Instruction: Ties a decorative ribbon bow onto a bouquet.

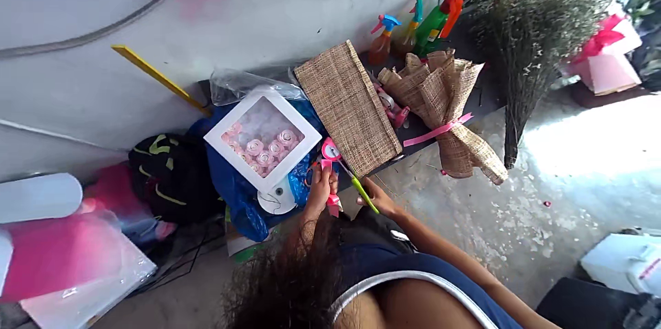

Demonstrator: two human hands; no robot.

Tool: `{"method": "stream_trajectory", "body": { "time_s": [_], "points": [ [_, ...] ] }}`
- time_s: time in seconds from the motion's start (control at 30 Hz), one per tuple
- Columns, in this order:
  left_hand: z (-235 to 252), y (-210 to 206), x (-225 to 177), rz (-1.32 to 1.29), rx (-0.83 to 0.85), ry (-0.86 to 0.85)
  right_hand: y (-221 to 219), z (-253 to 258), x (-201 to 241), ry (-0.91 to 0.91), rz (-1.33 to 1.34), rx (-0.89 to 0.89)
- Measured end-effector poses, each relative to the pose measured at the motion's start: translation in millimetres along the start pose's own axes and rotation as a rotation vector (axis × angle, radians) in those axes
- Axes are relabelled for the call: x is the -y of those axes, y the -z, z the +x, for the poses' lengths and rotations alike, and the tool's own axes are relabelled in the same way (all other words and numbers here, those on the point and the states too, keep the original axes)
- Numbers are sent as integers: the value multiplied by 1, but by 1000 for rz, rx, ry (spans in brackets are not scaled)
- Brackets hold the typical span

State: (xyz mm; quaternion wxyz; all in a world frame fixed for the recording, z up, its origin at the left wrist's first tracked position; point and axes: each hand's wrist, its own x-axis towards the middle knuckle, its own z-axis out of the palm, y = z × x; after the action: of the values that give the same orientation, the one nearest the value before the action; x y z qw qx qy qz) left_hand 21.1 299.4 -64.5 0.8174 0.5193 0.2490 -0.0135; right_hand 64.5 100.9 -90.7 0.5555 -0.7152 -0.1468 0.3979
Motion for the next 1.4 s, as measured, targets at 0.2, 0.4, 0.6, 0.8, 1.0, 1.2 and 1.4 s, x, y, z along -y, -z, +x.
{"method": "stream_trajectory", "body": {
  "time_s": [0.2,0.4,0.6,0.8,1.0,1.2,1.4],
  "points": [
    [13,-9,3,88,40,23,-9,2,15,-78,-87,-101],
    [19,-15,12,107,9,12,-6,4,15,-90,-81,-66],
    [17,-19,9,108,-20,40,-3,4,16,-92,-98,5],
    [14,-21,7,99,10,64,5,4,14,-109,-188,-41],
    [15,-22,10,120,-21,66,1,1,2,-68,-268,-103],
    [10,-22,4,-3,35,71,5,0,-7,-140,-76,-133],
    [-10,-15,-17,-287,472,372,21,10,43,168,212,-104]
  ]
}}
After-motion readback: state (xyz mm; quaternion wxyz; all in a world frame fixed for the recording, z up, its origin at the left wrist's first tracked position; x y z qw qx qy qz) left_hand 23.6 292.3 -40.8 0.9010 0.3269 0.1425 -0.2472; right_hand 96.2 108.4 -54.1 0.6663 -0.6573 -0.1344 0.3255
